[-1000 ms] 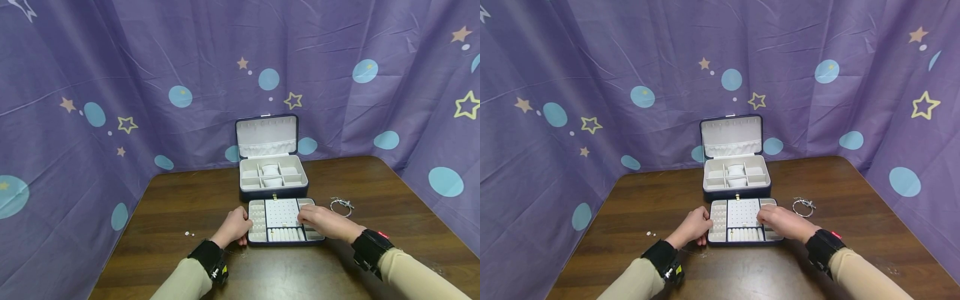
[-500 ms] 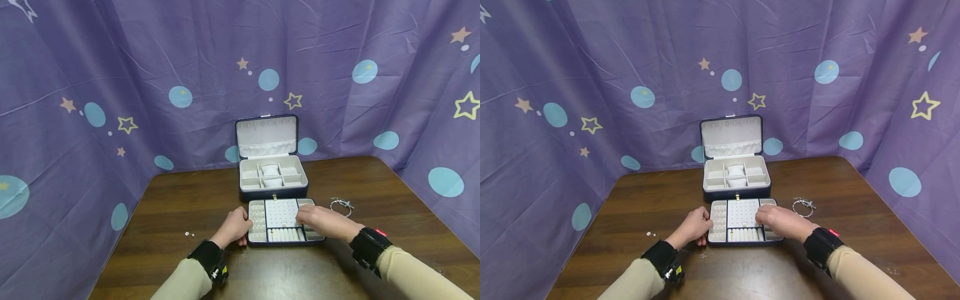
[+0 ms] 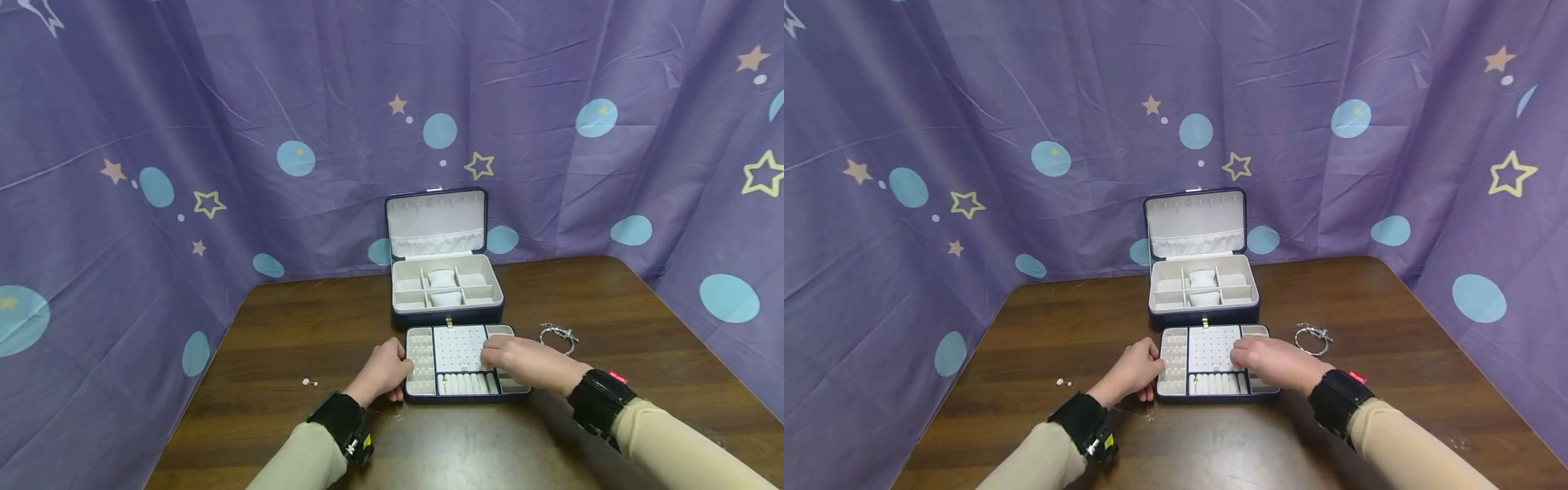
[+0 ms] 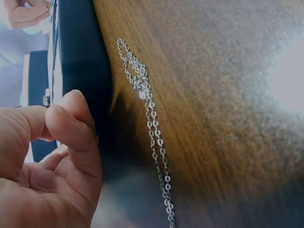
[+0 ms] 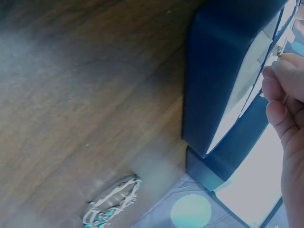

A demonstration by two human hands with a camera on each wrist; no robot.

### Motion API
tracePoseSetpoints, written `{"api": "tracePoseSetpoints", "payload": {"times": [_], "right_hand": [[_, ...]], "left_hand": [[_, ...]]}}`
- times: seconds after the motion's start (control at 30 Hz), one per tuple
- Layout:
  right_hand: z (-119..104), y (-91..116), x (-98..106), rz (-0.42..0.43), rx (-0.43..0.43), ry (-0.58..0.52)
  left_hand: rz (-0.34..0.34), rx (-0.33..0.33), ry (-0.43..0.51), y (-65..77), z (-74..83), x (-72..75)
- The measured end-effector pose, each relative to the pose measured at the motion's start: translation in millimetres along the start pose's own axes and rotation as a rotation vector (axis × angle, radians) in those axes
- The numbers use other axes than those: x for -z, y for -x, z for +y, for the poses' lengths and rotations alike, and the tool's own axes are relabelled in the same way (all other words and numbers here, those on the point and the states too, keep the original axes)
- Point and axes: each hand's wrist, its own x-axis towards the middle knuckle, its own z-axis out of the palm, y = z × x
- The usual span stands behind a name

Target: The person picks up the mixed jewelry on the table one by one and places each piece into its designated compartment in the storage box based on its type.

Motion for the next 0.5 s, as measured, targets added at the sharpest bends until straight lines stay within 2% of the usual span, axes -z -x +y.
{"api": "tracePoseSetpoints", "payload": {"times": [0.2, 0.5], "right_hand": [[-3.1, -4.9, 2.4, -0.009, 0.023, 0.063], [-2.8, -7.0, 3.3, -0.026, 0.015, 0.067]], "left_hand": [[0.003, -0.002, 0.003, 0.5, 0.0, 0.5], [0.01, -0.02, 0.0, 0.7, -0.2, -0.4]]}}
